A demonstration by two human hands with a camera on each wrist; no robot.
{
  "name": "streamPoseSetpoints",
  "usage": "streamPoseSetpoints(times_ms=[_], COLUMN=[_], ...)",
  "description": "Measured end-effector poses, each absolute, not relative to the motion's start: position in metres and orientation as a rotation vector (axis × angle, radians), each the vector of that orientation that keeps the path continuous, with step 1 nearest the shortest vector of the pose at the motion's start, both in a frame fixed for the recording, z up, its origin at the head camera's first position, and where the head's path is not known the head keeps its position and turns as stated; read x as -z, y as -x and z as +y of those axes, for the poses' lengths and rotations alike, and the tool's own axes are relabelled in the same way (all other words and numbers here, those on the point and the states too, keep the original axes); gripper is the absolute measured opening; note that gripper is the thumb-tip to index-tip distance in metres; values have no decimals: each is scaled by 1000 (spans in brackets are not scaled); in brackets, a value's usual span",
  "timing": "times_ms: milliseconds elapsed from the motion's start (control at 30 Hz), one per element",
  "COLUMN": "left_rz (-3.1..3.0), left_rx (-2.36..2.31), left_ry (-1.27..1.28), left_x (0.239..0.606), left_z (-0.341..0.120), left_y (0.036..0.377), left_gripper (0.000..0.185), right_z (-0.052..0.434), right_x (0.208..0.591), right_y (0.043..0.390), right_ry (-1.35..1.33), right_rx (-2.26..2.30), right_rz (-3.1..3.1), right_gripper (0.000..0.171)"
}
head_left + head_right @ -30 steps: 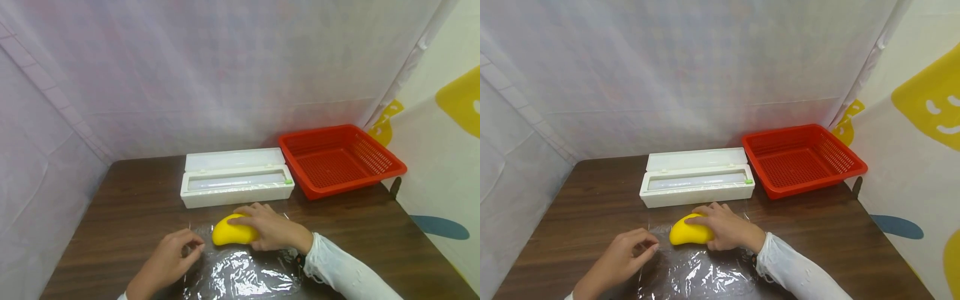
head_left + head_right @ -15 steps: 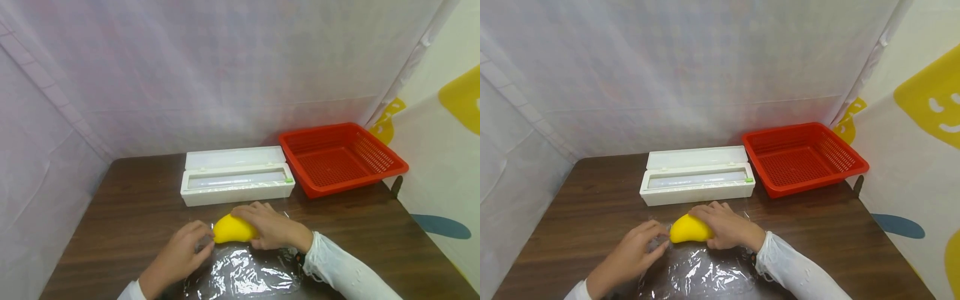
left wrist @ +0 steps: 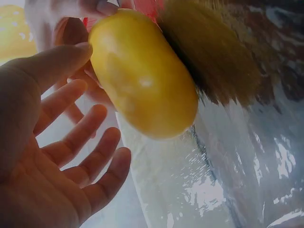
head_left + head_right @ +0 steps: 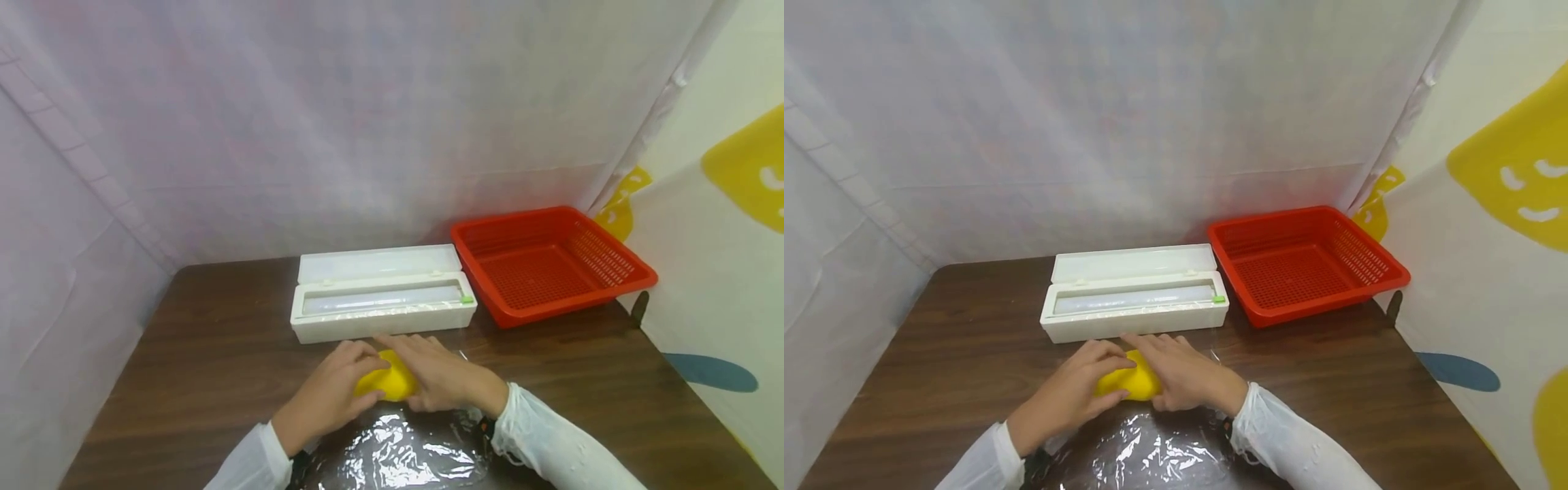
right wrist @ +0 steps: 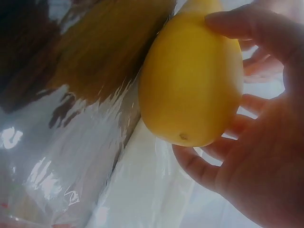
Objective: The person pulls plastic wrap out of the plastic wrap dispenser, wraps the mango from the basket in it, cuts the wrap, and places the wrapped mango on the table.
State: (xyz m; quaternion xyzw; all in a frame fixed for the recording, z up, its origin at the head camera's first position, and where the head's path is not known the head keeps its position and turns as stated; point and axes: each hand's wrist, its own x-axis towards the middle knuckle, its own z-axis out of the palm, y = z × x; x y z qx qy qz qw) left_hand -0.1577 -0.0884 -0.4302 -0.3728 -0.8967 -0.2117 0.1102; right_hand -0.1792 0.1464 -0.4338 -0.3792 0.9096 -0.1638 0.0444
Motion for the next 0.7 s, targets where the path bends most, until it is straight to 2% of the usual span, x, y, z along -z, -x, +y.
streamPoseSetpoints(times_ms=[233,567,633,700], left_rz=[-2688,-2699,-2697,-2710], left_rx=[631,639,653,660], left_ry=[1094,1127,1128,1123], left_x=[435,439,439,439], left_z=[-90,-93,-93,-92], left_y=[161,163,163,163], left_gripper=[52,50,51,51], right_z=[146,159,167,178], right_x=[436,427,425,423], right_y=[179,173,169,164], right_ry=[1186,1062,1016,985], right_rx=[494,599,597,579], right_rz=[2797,2839,2888,2936], right_gripper=[119,112,105,87])
